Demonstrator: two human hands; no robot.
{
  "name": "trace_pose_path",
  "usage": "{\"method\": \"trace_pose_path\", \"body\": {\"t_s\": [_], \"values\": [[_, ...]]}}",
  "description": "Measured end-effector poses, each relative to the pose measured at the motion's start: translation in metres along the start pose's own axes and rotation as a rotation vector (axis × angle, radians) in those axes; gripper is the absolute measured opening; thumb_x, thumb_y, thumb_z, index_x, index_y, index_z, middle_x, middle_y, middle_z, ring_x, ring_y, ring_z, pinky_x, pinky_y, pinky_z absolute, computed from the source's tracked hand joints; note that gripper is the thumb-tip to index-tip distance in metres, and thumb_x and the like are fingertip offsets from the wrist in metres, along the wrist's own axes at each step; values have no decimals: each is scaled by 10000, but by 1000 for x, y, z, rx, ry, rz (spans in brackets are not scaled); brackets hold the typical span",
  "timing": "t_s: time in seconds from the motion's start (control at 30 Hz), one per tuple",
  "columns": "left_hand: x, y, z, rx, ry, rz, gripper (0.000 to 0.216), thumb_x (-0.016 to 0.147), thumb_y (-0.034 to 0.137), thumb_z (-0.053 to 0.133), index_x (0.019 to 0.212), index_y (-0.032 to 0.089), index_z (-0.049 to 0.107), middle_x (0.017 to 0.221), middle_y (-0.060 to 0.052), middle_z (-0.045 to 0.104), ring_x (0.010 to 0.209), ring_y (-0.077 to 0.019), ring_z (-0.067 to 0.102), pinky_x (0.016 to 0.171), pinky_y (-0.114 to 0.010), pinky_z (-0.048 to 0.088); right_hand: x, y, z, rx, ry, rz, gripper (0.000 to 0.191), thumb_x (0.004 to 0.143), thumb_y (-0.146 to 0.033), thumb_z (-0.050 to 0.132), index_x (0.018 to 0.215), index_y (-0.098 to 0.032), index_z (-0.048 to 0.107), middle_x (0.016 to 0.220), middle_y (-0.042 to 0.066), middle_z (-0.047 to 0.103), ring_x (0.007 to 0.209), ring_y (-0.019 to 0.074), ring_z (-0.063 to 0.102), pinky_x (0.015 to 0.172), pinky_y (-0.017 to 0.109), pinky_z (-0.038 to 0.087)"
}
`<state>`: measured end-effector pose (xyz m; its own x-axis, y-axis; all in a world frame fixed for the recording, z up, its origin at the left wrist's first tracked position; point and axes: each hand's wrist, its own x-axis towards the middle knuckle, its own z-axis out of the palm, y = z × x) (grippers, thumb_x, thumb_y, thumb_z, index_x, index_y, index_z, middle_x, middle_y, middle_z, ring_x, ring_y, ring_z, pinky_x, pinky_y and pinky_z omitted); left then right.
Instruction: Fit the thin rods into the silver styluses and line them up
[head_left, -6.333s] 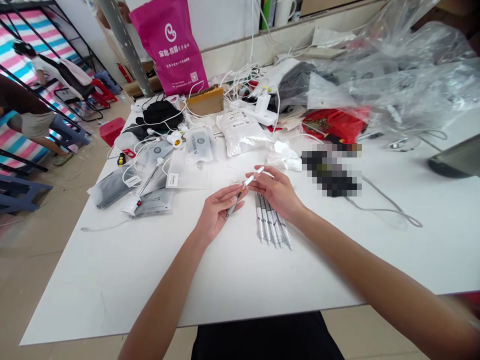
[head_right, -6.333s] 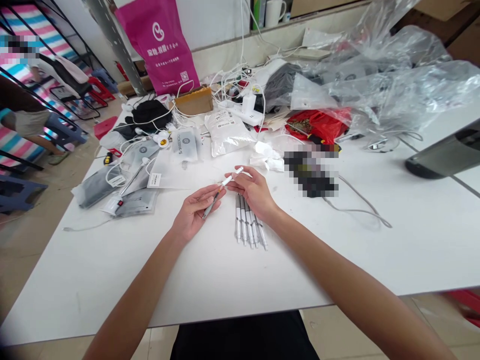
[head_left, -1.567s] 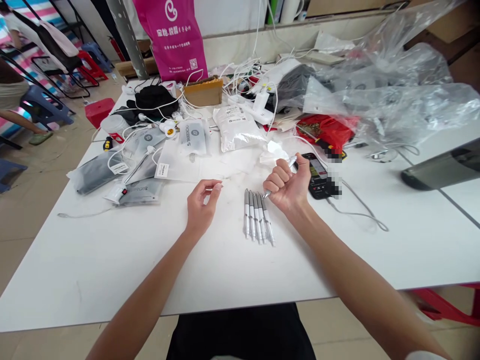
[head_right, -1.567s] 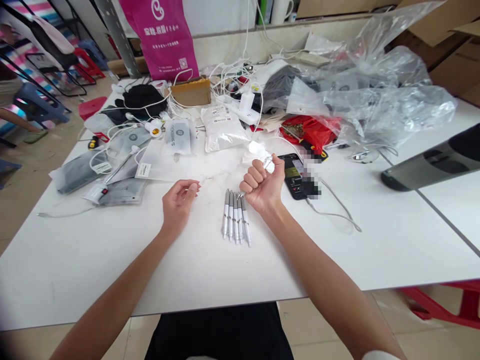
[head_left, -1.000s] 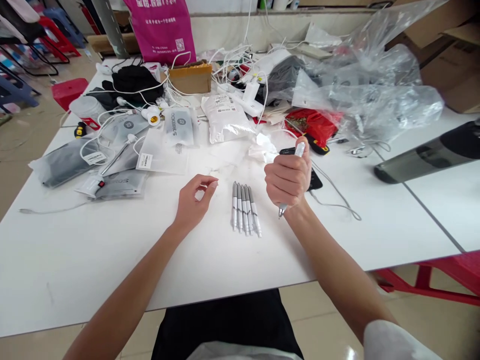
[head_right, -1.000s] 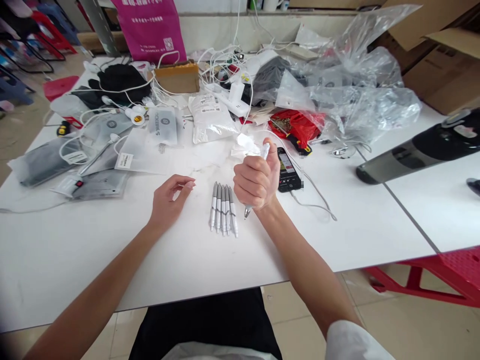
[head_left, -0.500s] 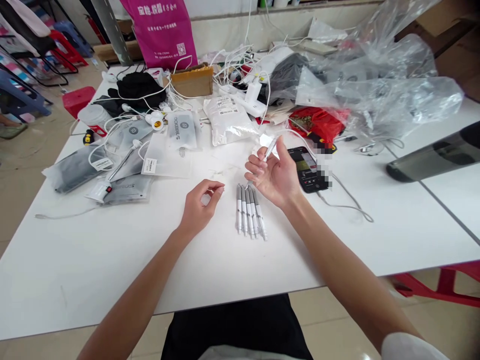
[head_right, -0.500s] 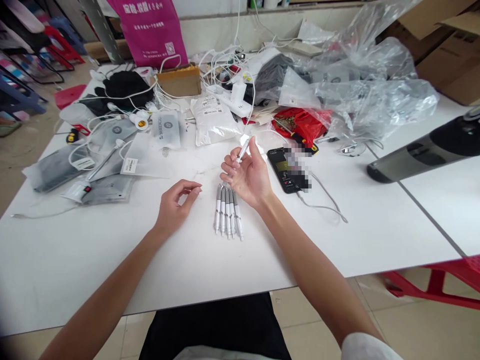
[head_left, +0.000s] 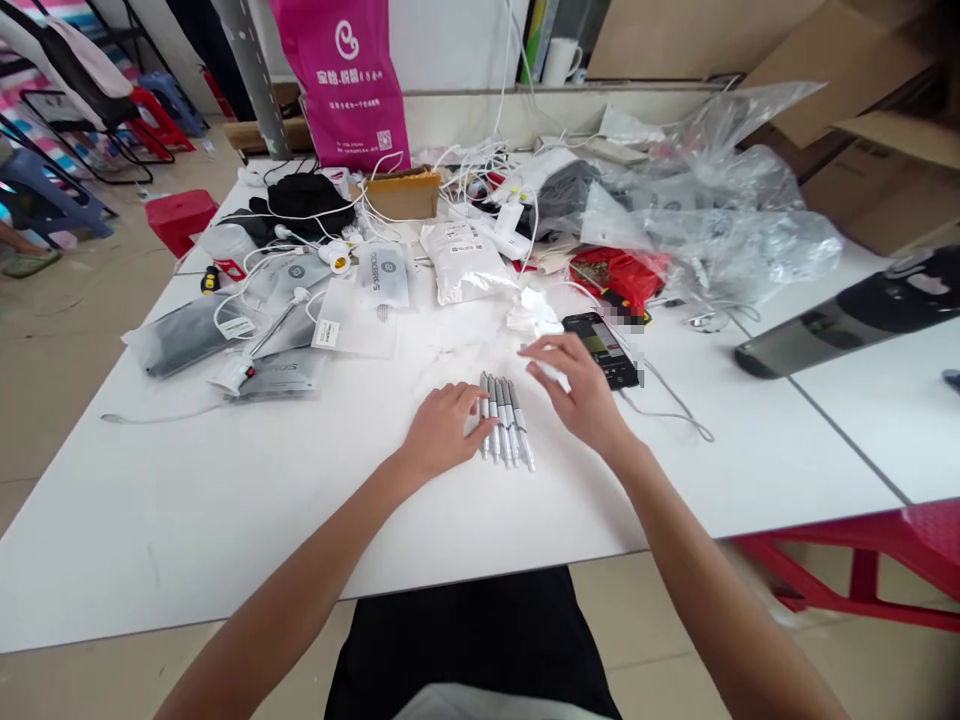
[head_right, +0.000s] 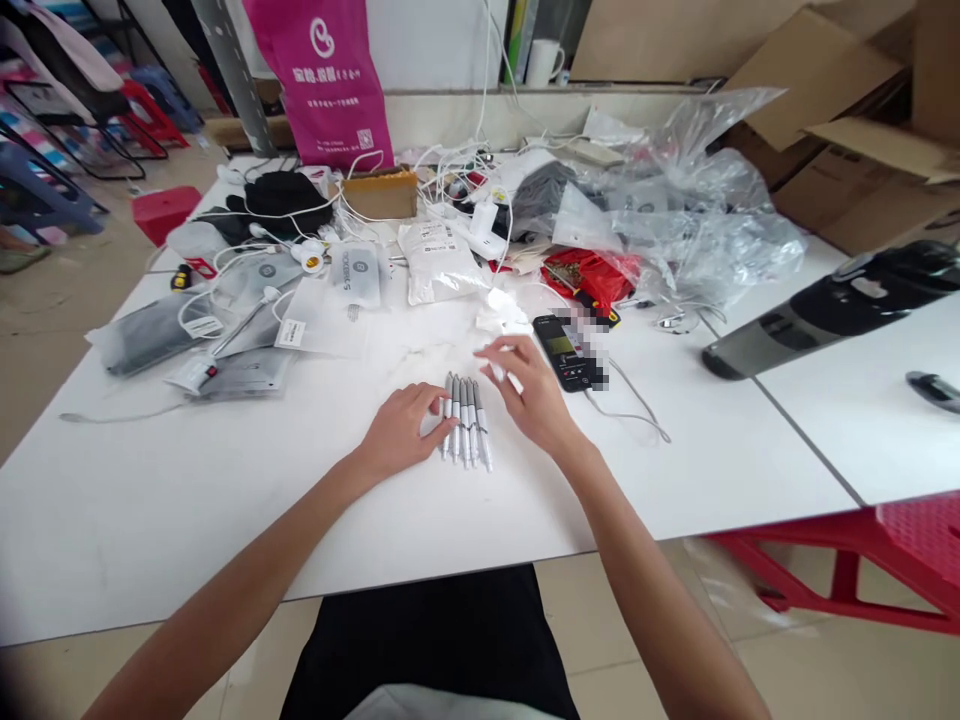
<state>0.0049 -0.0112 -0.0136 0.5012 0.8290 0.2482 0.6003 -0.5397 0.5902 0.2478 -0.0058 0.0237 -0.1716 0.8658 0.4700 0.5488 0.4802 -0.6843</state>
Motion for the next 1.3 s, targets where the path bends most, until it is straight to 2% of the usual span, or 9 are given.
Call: {"method": "trace_pose_path", "body": {"t_s": [0.1,0.23,0.4,0.7,0.9,1.0,1.1,1.2,1.3], "values": [[0,4,-1,36,-14,15,233,1005,304,554,1212,222,619,998,-57,700,959,-248,664,900,-429,481,-48,4,-2,-140,-116,5,371,1077,-373,498,1392,-308,682,1472,143,582,1208,284,683,1054,482,574],[-1,5,-1,75,-2,9,293,932,234,573,1222,221,618,1019,-66,722,960,-257,677,898,-420,491,-83,5,5,-277,-200,43,546,1045,-466,572,1565,-306,529,1643,150,457,1372,337,618,1081,508,593],[-1,4,-2,142,-2,-53,368,877,233,595,1243,210,624,981,-69,740,883,-261,690,810,-399,511,-90,-3,13,-357,-223,-6,653,1041,-463,592,1646,-286,417,1692,158,410,1525,352,478,1223,575,474],[-3,6,-6,166,11,-32,286,860,199,602,1131,238,686,906,-51,745,882,-252,692,787,-370,509,-98,-14,13,-330,-234,-84,847,933,-499,761,1666,-297,387,1668,158,454,1500,365,511,1208,576,507],[-1,2,-6,171,30,-56,175,959,340,589,1070,231,668,912,-64,742,876,-252,694,737,-366,505,-97,-16,15,-304,-190,-44,723,964,-451,741,1620,-317,468,1632,139,503,1458,351,561,1197,568,525],[-1,2,-6,122,46,-139,198,928,280,606,1117,243,650,848,-33,722,838,-238,690,707,-348,489,-97,-16,15,-288,-174,-50,696,964,-447,740,1601,-307,496,1622,138,516,1449,352,570,1195,561,530],[1,2,-8,-132,109,-247,283,889,274,658,1172,257,651,816,5,707,736,-195,656,690,-331,484,-98,-16,14,-294,-185,-34,699,961,-452,741,1599,-316,492,1626,126,512,1456,350,561,1198,559,525],[6,1,-14,-643,222,-303,354,912,386,704,1230,235,666,881,-14,734,750,-167,658,723,-321,515,-93,-15,11,-280,-173,8,642,984,-445,705,1579,-317,498,1609,121,526,1453,342,559,1194,559,520],[12,-2,-20,-1062,314,-325,364,888,454,768,1131,188,716,941,-63,760,839,-175,696,773,-326,545,-77,-15,12,-218,-137,54,488,1037,-419,613,1507,-304,549,1541,124,579,1417,323,588,1171,539,531]]}}
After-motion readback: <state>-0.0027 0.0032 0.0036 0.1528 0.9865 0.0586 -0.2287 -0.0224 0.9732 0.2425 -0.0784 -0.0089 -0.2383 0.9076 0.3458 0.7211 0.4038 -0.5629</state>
